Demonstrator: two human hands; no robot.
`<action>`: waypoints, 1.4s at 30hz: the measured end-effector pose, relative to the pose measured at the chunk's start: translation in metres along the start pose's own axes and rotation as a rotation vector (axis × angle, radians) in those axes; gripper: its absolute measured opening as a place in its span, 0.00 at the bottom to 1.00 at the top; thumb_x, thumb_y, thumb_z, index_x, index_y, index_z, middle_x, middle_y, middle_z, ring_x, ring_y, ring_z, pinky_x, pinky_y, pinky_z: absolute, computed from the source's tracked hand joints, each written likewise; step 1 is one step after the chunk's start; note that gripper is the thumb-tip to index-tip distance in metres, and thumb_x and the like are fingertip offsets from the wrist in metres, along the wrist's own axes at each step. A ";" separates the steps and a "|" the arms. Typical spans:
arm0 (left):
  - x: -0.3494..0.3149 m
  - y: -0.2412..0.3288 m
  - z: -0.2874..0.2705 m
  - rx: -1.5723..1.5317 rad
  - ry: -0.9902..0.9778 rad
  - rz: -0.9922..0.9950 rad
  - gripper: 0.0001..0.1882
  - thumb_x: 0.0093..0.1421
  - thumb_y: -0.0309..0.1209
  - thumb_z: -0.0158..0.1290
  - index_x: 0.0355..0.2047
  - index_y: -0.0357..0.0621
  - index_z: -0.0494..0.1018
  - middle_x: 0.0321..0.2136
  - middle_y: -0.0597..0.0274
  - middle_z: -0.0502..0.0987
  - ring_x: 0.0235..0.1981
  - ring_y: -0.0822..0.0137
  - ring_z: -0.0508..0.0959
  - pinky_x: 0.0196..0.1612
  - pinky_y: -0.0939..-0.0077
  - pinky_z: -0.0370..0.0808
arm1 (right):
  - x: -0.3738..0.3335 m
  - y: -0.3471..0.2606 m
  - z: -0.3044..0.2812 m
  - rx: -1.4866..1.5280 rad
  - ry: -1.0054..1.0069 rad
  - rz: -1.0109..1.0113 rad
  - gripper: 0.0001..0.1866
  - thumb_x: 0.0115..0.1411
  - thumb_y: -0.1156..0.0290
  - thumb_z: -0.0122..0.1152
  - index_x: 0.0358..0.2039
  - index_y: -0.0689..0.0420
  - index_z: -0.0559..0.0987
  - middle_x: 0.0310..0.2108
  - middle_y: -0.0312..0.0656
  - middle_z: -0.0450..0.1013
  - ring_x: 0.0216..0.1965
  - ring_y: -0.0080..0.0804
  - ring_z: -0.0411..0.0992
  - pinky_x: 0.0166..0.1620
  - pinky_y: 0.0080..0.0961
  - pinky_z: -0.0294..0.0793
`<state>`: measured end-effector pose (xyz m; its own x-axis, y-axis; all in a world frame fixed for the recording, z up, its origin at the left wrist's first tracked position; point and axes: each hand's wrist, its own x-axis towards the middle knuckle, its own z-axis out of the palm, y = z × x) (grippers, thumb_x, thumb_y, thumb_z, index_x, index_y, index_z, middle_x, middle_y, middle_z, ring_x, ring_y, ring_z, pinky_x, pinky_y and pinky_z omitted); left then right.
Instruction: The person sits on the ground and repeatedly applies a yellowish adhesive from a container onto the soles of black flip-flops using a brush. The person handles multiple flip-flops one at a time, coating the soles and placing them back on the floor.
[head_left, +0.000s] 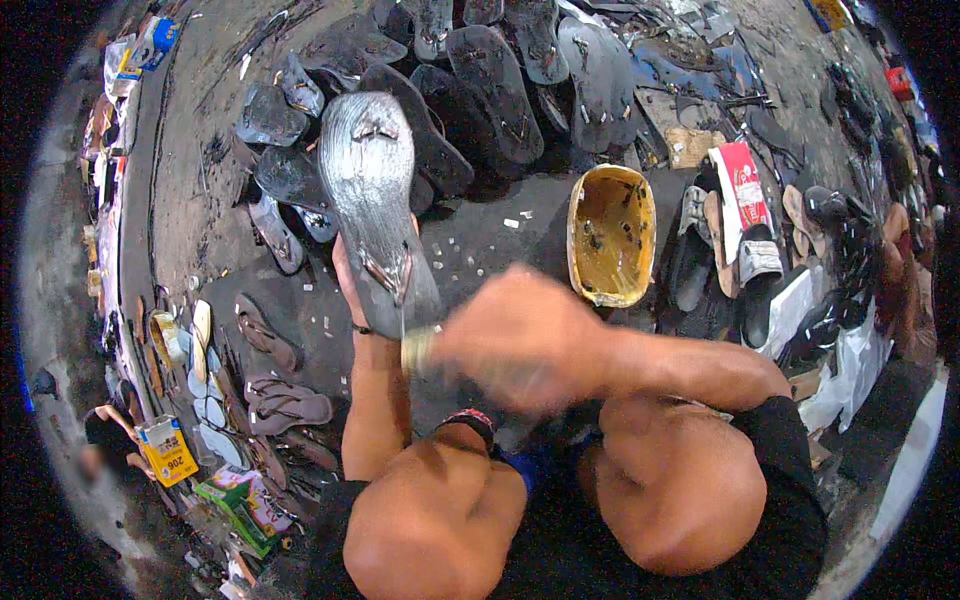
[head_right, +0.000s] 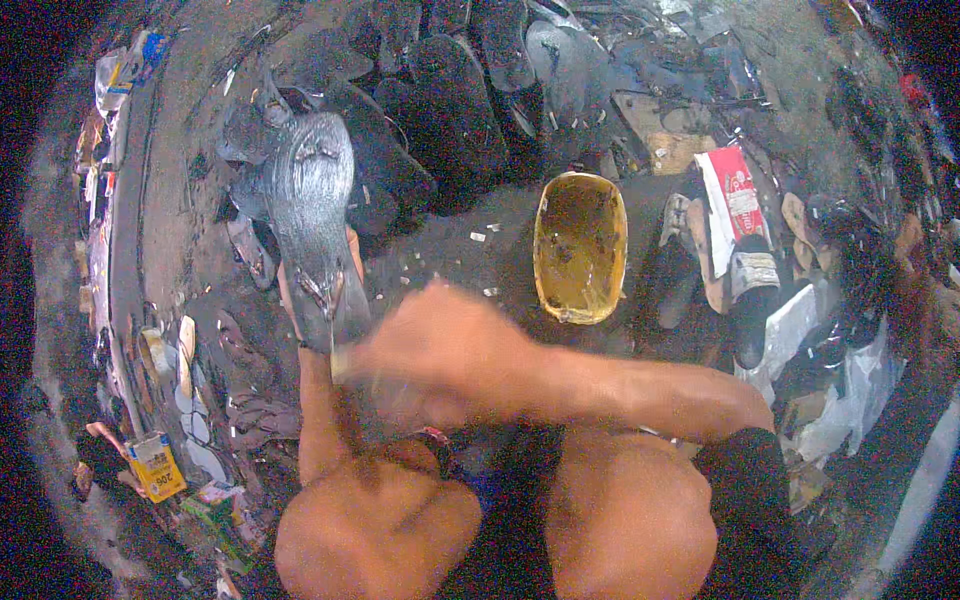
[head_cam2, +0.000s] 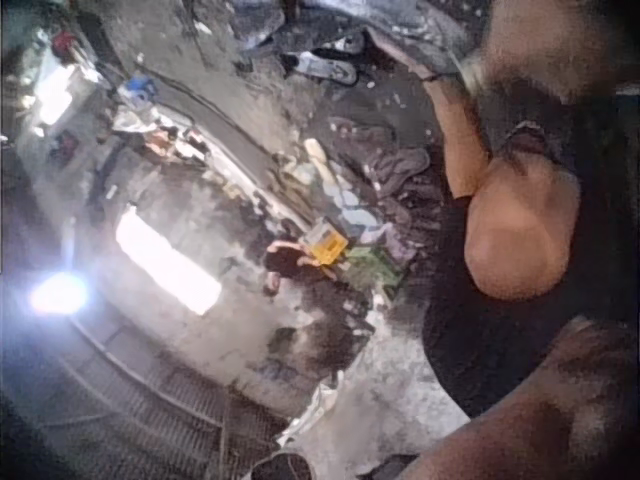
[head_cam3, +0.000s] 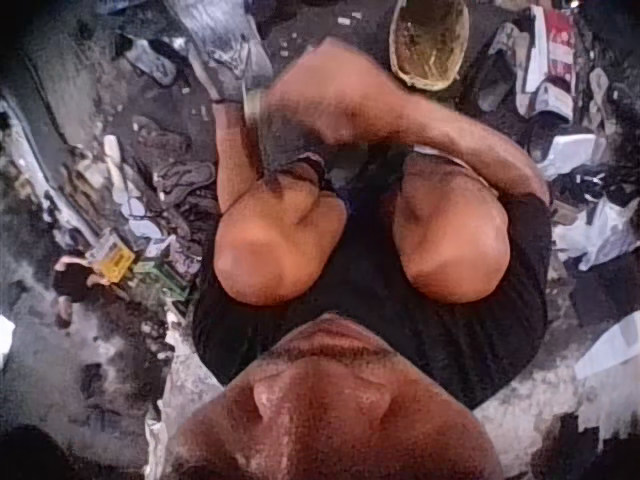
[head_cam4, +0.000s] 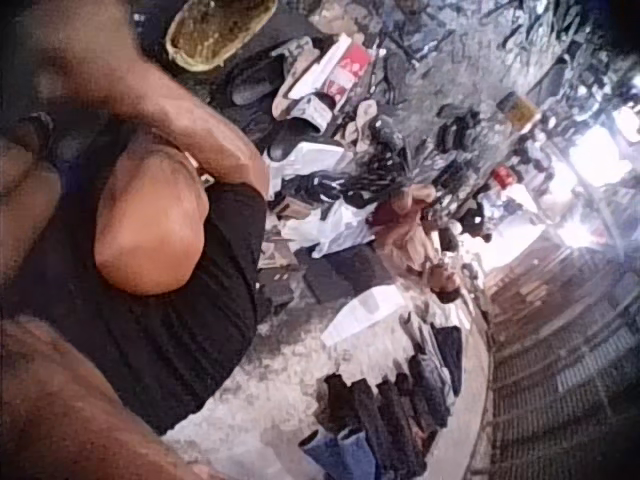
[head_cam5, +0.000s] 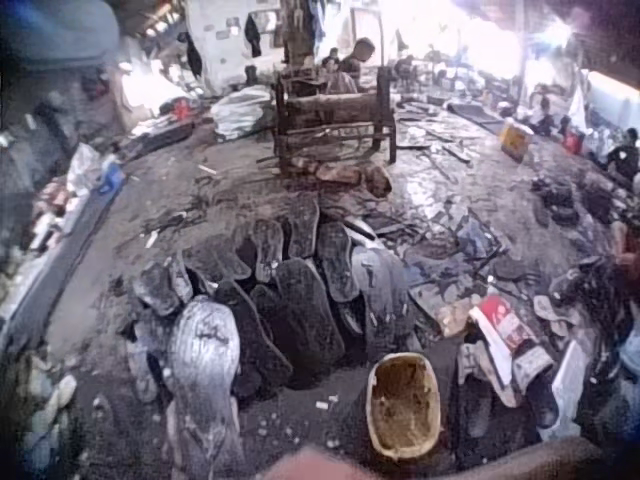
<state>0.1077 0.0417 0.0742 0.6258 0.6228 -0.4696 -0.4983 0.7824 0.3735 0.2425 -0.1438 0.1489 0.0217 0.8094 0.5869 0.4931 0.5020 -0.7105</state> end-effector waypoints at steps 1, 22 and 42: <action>-0.017 -0.010 0.022 0.200 0.152 0.005 0.26 0.69 0.50 0.42 0.49 0.42 0.75 0.42 0.53 0.81 0.40 0.60 0.81 0.46 0.66 0.79 | 0.001 -0.018 -0.003 0.057 -0.096 0.034 0.17 0.47 0.71 0.64 0.40 0.46 0.82 0.35 0.37 0.78 0.38 0.41 0.76 0.41 0.39 0.72; -0.015 -0.023 0.042 0.251 -0.056 -0.091 0.23 0.72 0.43 0.35 0.50 0.41 0.73 0.39 0.56 0.81 0.35 0.61 0.82 0.40 0.64 0.81 | 0.027 -0.004 -0.036 -0.178 -0.011 -0.049 0.23 0.49 0.65 0.66 0.48 0.52 0.81 0.40 0.34 0.77 0.37 0.31 0.74 0.39 0.33 0.69; 0.131 0.009 0.043 0.437 -0.145 0.462 0.19 0.71 0.42 0.48 0.51 0.38 0.74 0.41 0.59 0.81 0.41 0.66 0.80 0.48 0.72 0.75 | -0.151 0.026 -0.078 -0.440 0.341 1.067 0.13 0.65 0.65 0.62 0.45 0.60 0.81 0.39 0.50 0.80 0.39 0.44 0.78 0.47 0.38 0.74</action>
<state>0.2109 0.1302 0.0503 0.4954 0.8649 -0.0808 -0.4648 0.3425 0.8165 0.3196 -0.2762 0.0718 0.7954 0.5983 -0.0964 0.3398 -0.5721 -0.7465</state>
